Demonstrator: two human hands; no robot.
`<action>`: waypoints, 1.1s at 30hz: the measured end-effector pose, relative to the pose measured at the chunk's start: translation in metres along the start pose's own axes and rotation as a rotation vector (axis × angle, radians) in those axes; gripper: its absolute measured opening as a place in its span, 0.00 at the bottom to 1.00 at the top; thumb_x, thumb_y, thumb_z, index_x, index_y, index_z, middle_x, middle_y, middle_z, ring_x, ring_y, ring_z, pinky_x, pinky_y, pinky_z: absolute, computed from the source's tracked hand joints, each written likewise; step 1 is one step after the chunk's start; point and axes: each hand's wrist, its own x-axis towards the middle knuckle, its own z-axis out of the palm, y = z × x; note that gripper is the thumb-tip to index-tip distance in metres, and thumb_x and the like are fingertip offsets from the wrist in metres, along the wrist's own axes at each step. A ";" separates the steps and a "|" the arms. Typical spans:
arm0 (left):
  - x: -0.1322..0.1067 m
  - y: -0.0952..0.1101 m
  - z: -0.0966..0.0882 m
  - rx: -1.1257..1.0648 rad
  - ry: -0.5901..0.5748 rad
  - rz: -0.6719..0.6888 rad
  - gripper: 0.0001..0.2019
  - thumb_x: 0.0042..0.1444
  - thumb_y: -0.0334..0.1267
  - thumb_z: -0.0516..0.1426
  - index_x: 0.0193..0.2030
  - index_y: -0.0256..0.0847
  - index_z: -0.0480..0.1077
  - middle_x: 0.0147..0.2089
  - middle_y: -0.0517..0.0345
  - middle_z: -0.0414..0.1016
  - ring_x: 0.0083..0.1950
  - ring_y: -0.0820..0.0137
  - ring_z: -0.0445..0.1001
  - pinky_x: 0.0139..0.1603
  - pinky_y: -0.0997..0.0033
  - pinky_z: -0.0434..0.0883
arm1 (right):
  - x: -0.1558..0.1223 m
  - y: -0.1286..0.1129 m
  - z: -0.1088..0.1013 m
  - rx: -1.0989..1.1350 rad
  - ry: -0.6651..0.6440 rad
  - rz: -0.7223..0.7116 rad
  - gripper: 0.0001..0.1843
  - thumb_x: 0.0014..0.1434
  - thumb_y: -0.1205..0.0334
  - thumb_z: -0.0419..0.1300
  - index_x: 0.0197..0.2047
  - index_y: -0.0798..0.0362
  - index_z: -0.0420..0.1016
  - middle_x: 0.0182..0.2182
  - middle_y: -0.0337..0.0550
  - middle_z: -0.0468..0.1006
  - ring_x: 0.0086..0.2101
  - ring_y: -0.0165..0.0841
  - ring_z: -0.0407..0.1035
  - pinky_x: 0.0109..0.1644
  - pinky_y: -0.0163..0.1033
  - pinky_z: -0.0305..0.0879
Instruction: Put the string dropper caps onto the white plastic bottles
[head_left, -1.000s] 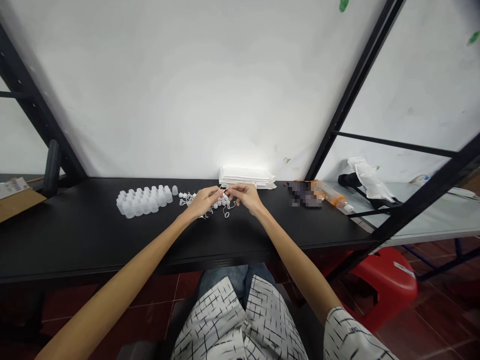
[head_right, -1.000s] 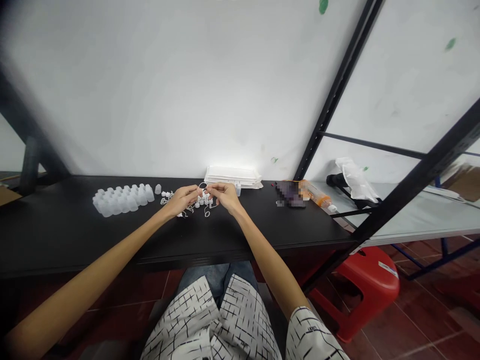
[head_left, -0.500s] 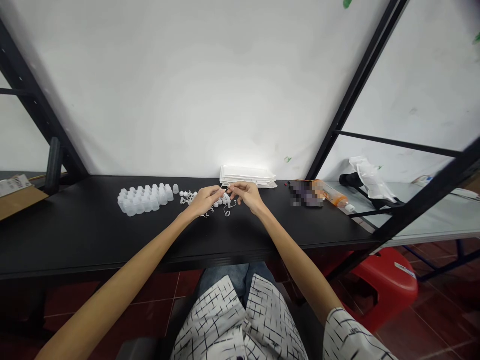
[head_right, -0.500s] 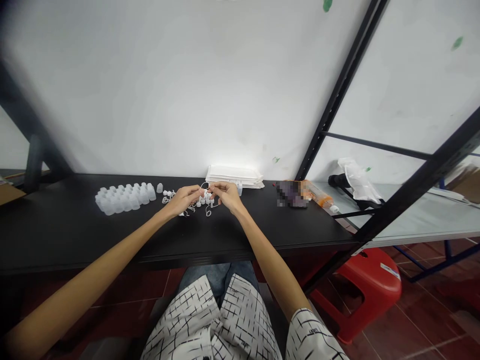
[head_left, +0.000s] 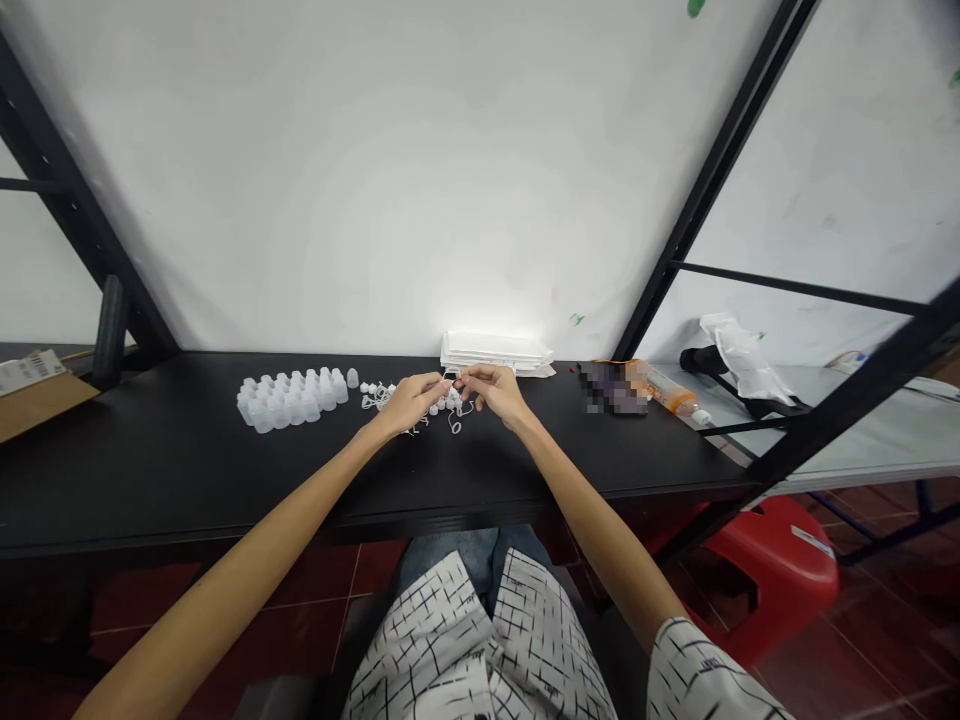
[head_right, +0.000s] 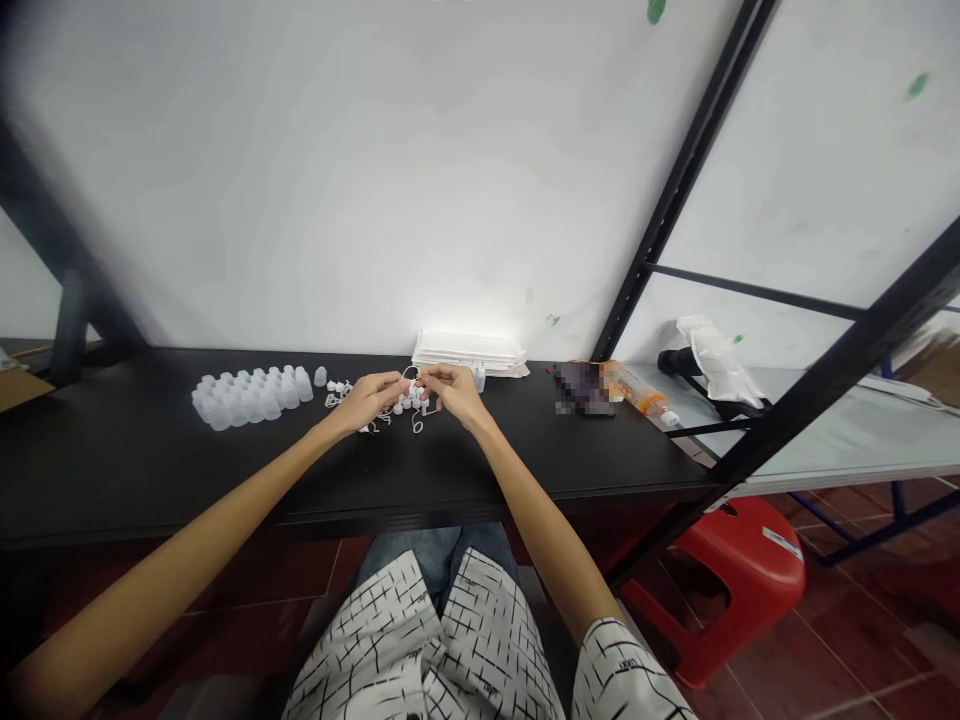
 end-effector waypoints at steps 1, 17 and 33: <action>0.000 0.000 0.000 -0.003 0.000 -0.001 0.18 0.59 0.52 0.50 0.28 0.39 0.64 0.21 0.64 0.56 0.24 0.74 0.54 0.25 0.74 0.53 | 0.000 0.000 0.000 -0.001 0.001 0.001 0.16 0.46 0.52 0.67 0.32 0.56 0.75 0.30 0.45 0.79 0.24 0.29 0.71 0.17 0.29 0.59; -0.001 0.000 -0.002 0.203 0.006 0.033 0.21 0.61 0.53 0.47 0.25 0.40 0.62 0.22 0.63 0.61 0.26 0.72 0.59 0.29 0.72 0.53 | 0.000 0.004 -0.002 -0.146 -0.033 -0.063 0.16 0.49 0.50 0.65 0.32 0.56 0.76 0.27 0.44 0.78 0.24 0.30 0.71 0.17 0.28 0.59; -0.001 -0.004 0.002 0.379 0.001 0.052 0.19 0.62 0.51 0.46 0.25 0.42 0.61 0.19 0.63 0.60 0.24 0.70 0.60 0.29 0.71 0.51 | 0.001 0.013 -0.001 -0.222 -0.131 -0.056 0.18 0.51 0.48 0.65 0.31 0.57 0.75 0.25 0.43 0.76 0.24 0.30 0.72 0.17 0.28 0.59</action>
